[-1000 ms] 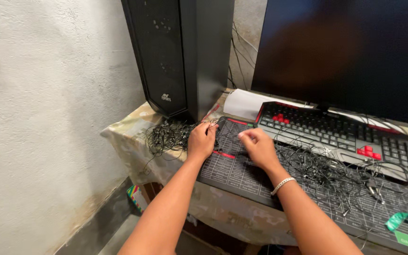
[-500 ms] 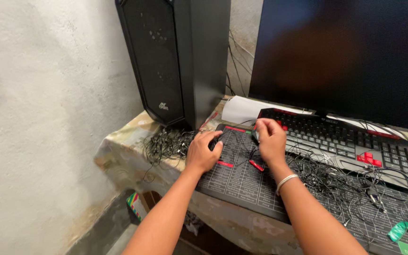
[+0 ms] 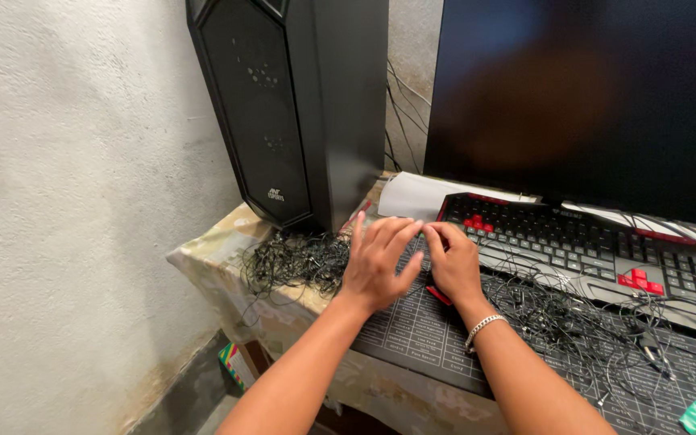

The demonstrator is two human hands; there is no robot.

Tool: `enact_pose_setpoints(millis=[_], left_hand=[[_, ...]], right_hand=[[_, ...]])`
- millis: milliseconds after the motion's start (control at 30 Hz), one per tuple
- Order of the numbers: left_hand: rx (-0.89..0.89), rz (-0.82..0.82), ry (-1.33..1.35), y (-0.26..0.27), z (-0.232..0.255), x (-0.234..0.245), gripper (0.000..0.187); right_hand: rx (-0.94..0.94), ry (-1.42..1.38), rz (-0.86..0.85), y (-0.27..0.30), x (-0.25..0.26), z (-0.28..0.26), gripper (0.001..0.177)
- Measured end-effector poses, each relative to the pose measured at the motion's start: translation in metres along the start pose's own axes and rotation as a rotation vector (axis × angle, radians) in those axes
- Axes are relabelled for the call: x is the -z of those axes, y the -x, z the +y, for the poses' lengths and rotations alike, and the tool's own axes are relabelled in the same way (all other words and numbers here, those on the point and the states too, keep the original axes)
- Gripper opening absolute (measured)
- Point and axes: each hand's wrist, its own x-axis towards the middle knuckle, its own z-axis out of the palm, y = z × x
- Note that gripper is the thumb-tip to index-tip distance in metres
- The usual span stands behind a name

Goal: The person untangles a large mass of thin black cables by hand on a desk next to a computer tower and monitor.

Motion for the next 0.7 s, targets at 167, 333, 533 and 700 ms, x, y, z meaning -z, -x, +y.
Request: enact_pose_setpoints(millis=[167, 333, 533, 700], left_hand=[[0.086, -0.068, -0.005, 0.002, -0.010, -0.021, 0.050], [0.139, -0.006, 0.035, 0.009, -0.020, -0.031, 0.024], [0.192, 0.096, 0.073, 0.005, -0.021, -0.029, 0.015], [0.211, 0.109, 0.058, 0.006, -0.021, -0.028, 0.019]], right_hand=[[-0.016, 0.034, -0.086, 0.004, -0.002, 0.003, 0.024], [-0.022, 0.034, -0.145, 0.006, -0.001, 0.002, 0.027], [-0.025, 0.008, -0.060, 0.006, 0.008, -0.014, 0.033], [0.179, -0.044, -0.172, 0.013, 0.010, -0.009, 0.041]])
